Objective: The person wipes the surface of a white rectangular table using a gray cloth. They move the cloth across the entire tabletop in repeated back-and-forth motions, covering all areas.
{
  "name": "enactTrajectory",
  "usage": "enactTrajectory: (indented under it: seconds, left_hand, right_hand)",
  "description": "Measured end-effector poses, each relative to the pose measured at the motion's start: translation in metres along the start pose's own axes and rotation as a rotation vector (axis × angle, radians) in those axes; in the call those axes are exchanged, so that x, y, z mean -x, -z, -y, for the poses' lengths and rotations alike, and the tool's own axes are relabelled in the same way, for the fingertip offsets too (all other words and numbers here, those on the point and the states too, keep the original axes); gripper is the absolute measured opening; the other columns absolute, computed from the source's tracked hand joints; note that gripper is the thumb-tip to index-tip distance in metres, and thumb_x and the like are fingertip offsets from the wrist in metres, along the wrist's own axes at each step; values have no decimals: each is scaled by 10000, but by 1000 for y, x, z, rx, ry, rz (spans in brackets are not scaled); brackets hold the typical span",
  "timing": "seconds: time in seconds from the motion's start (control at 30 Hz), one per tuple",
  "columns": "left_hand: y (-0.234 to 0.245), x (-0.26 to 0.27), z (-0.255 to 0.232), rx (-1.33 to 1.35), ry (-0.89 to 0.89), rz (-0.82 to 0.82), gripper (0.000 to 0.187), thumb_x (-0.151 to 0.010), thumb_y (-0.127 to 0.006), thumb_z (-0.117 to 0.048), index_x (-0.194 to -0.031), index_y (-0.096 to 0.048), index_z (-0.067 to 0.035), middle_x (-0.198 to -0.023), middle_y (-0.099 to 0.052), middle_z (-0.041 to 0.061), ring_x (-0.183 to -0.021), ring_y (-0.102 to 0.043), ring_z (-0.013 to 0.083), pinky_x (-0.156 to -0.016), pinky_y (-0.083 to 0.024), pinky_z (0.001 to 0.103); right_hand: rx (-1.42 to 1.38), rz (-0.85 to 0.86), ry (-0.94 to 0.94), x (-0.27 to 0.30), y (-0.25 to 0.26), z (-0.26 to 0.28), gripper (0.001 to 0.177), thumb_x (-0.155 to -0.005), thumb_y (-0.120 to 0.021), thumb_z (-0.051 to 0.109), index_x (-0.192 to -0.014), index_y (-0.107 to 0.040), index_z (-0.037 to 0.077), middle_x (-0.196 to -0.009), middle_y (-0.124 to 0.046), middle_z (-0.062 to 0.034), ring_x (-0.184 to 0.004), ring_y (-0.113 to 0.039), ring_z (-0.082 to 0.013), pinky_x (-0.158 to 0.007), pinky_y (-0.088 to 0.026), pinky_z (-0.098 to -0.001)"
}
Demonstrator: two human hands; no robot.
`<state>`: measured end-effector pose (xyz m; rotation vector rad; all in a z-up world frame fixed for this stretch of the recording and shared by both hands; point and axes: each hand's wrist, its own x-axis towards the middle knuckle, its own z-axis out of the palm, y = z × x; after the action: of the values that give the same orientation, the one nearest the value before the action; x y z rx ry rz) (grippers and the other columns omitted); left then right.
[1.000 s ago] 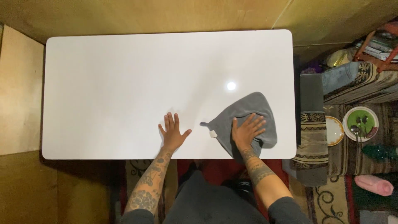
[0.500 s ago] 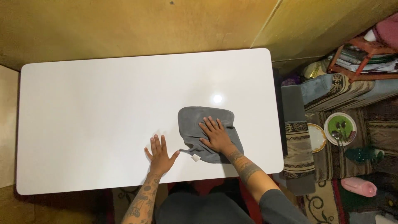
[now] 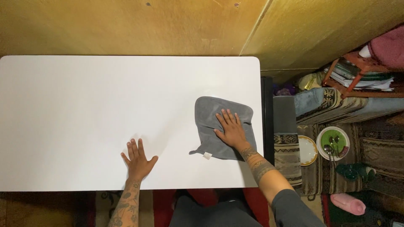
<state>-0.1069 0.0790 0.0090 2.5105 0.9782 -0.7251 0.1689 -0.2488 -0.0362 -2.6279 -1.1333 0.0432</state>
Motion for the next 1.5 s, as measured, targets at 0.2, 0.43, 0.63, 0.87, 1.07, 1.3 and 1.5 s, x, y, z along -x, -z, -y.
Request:
enactTrajectory:
  seconds: [0.2, 0.43, 0.63, 0.87, 1.07, 1.3, 1.5]
  left_hand:
    - [-1, 1, -12, 87, 55, -48, 960, -978, -305, -746, -1649, -9, -125, -1708, 115, 183, -1572, 172, 331, -1190, 137, 647]
    - [14, 12, -29, 42, 115, -29, 991, -974, -291, -774, -1646, -21, -98, -1705, 119, 197, -1569, 177, 347, -1189, 130, 654]
    - [14, 3, -26, 12, 93, 52, 975, -998, -220, -764, -1639, 57, -83, -1683, 199, 216, -1546, 229, 374, -1176, 135, 676]
    - [15, -3, -22, 30, 61, 97, 987, -993, -203, -770, -1631, 102, -81, -1669, 246, 219, -1527, 272, 387, -1156, 168, 694]
    - [26, 2, -22, 45, 18, 165, 985, -1005, -227, -738, -1620, 138, -62, -1647, 289, 247, -1505, 305, 419, -1136, 182, 715]
    - [27, 6, -17, 79, -43, 177, 1022, -1004, -367, -688, -1616, 147, -50, -1638, 304, 259, -1496, 302, 448, -1113, 200, 727]
    - [15, -2, -6, 139, -97, 161, 1093, -978, -453, -685, -1607, 183, -58, -1618, 351, 252, -1475, 352, 439, -1073, 253, 731]
  right_hand:
    - [16, 4, -181, 2, 25, -35, 679, -971, -533, 547, -1558, -412, 228, -1617, -392, -128, -1505, -329, -327, -1241, -174, -559]
    - [17, -127, -467, -6, 38, -28, 659, -1017, -516, 472, -1559, -432, 106, -1602, -393, -238, -1504, -311, -407, -1215, -161, -627]
    - [136, -342, -809, -25, -16, -14, 625, -1050, -501, 397, -1582, -408, 81, -1633, -311, -260, -1516, -217, -428, -1165, -89, -659]
    - [217, -404, -611, -46, -45, 75, 680, -985, -586, 344, -1528, -431, -35, -1544, -355, -380, -1440, -285, -566, -1089, -208, -751]
    - [144, -281, -441, -56, -54, 145, 675, -993, -536, 381, -1518, -442, -33, -1553, -371, -363, -1468, -277, -550, -1133, -146, -744]
    - [49, -36, -238, -47, -35, 162, 723, -1029, -417, 537, -1556, -402, 42, -1625, -302, -280, -1539, -193, -453, -1204, -55, -681]
    - [-8, -51, -53, -3, -47, 177, 695, -1022, -452, 537, -1573, -382, 119, -1646, -298, -192, -1541, -203, -378, -1223, -82, -606]
